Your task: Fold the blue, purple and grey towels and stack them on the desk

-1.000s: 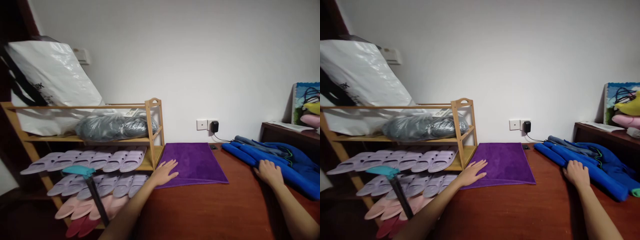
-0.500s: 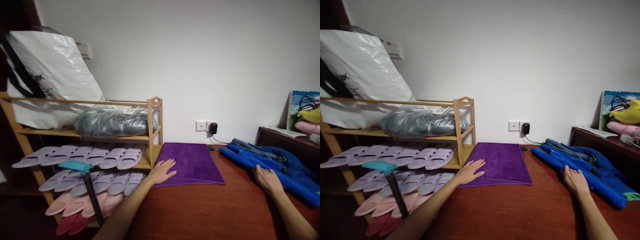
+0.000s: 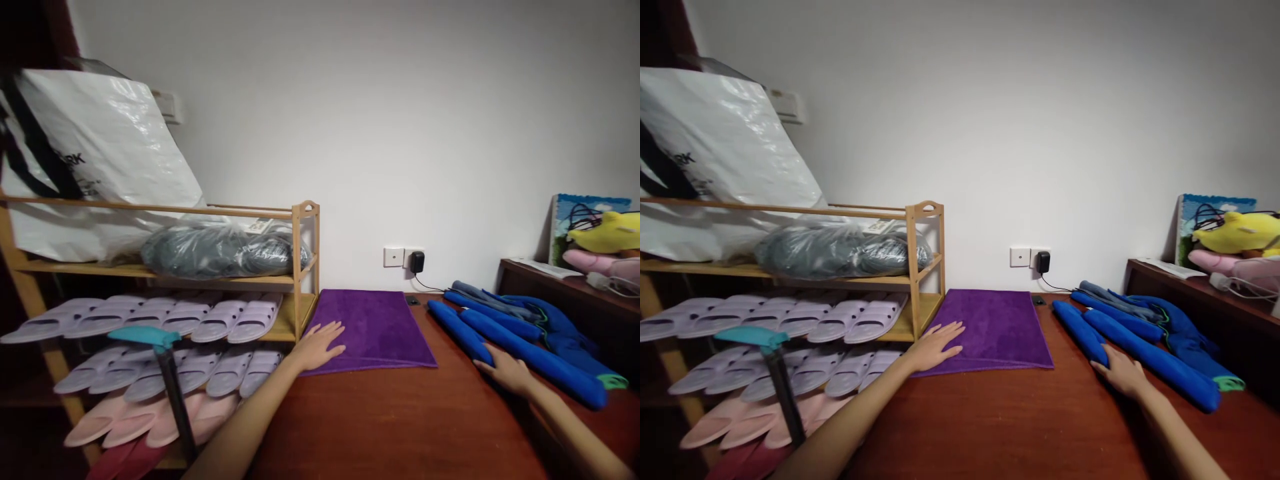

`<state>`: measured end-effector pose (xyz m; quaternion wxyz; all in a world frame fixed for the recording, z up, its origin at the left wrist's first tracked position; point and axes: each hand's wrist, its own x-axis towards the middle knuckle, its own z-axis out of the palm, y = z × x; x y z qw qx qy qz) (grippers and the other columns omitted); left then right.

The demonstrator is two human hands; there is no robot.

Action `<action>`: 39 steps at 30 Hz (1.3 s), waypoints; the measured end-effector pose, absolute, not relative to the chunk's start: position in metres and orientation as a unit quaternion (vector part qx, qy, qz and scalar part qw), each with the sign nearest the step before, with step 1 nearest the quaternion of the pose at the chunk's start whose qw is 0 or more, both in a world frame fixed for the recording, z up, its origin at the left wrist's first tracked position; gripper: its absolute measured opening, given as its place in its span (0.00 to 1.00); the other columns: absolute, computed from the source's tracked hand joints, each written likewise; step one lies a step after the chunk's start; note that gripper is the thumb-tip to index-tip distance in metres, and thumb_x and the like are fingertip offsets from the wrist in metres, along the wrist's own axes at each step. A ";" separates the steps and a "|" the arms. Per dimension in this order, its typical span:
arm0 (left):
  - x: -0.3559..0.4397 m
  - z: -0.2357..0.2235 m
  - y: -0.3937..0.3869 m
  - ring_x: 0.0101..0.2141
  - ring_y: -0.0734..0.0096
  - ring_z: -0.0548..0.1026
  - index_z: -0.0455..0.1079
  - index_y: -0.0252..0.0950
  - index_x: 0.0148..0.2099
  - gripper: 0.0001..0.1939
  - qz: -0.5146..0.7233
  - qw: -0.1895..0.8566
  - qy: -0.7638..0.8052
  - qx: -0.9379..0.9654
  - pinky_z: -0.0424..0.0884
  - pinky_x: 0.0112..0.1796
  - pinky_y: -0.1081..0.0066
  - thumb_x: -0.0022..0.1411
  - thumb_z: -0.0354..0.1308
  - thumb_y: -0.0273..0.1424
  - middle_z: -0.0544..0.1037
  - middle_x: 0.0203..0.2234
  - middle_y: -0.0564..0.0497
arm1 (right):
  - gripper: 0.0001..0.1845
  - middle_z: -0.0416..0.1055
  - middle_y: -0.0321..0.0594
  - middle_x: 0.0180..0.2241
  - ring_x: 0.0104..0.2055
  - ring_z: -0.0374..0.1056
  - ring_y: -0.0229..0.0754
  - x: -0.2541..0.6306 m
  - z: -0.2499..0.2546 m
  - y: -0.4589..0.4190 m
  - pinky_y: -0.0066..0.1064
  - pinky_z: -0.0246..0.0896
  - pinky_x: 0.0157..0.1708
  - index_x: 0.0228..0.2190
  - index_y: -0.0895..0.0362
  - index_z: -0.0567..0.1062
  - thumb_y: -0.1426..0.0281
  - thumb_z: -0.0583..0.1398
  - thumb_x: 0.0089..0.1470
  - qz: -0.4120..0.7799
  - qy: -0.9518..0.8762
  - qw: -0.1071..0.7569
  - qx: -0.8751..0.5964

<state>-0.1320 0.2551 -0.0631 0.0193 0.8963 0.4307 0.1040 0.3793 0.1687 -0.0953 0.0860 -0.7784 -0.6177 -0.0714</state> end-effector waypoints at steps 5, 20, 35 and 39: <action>-0.127 -0.053 0.247 0.62 0.63 0.51 0.51 0.43 0.65 0.30 0.084 -0.018 0.419 0.904 0.45 0.58 0.57 0.67 0.37 0.50 0.53 0.63 0.48 | 0.38 0.52 0.53 0.61 0.62 0.51 0.52 0.345 -0.096 0.122 0.52 0.49 0.54 0.60 0.63 0.54 0.53 0.45 0.54 -0.015 -0.611 0.066 -0.789; -0.017 -0.011 0.066 0.62 0.61 0.51 0.51 0.35 0.65 0.27 0.161 -0.064 0.188 0.967 0.50 0.58 0.60 0.68 0.40 0.41 0.54 0.63 0.45 | 0.29 0.75 0.47 0.33 0.37 0.70 0.52 0.266 -0.061 -0.034 0.39 0.59 0.38 0.30 0.51 0.75 0.47 0.43 0.54 0.081 -0.652 0.145 -0.740; 0.068 -0.129 -0.013 0.37 0.53 0.76 0.72 0.35 0.31 0.12 0.297 -0.325 0.107 0.892 0.65 0.46 0.49 0.63 0.53 0.36 0.80 0.31 0.41 | 0.15 0.72 0.44 0.29 0.32 0.70 0.47 0.244 -0.089 -0.013 0.35 0.56 0.30 0.28 0.55 0.65 0.63 0.44 0.56 -0.031 -0.635 0.175 -0.752; 0.045 -0.106 -0.021 0.37 0.58 0.77 0.69 0.35 0.33 0.07 0.288 -0.226 0.138 0.920 0.67 0.47 0.56 0.61 0.54 0.32 0.79 0.29 0.45 | 0.15 0.69 0.38 0.23 0.27 0.68 0.41 0.242 -0.077 -0.010 0.29 0.55 0.28 0.22 0.53 0.61 0.59 0.46 0.54 0.020 -0.627 0.232 -0.744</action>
